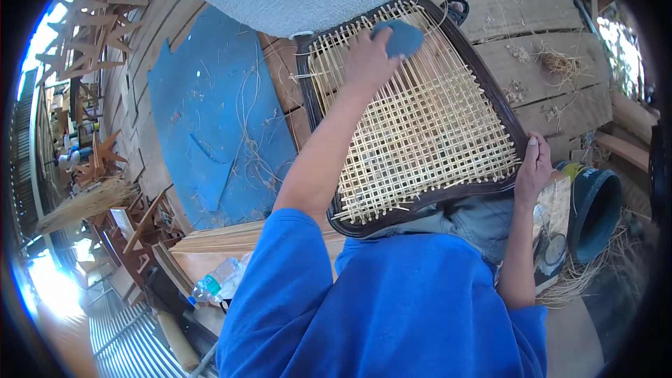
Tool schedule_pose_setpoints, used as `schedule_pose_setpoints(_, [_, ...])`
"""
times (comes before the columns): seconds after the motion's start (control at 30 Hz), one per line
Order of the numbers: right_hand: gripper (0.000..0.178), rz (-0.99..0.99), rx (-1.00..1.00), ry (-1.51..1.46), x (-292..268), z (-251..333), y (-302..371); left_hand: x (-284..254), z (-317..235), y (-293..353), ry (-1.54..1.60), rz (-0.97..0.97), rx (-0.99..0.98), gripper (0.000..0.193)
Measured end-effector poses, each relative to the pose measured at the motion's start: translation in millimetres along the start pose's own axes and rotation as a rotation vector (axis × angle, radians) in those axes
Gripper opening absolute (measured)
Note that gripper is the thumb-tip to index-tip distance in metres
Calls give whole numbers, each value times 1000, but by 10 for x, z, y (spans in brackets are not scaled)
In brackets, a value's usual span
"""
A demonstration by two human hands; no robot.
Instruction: Weaving a rattan pattern onto a wooden chair seat frame using hand tools.
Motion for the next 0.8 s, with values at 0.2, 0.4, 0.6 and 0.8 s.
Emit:
schedule_pose_setpoints(0.2, [21, -11, 6, 18, 3, -33, -14, -112, 213, 545, 29, 101, 134, 58])
schedule_pose_setpoints(0.4, [24, 9, 46, 15, -12, -93, -28, -352, 126, 451, 99, -59, 98, 58])
schedule_pose_setpoints(0.6, [30, 67, 1, 144, -57, 120, -123, -388, 373, 905, -94, 107, 77, 61])
schedule_pose_setpoints(0.8, [40, 552, -47, 499, -171, 194, -401, -886, 569, 1167, 554, -491, -150, 64])
Point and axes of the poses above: each hand's wrist, its own y-axis away from the middle knuckle, its own x-axis out of the palm, z = x × y, the point moved 1 cm from there along -y, towards the middle knuckle, and after that the axes turned 13 degrees about y, right-handed, at the moved point
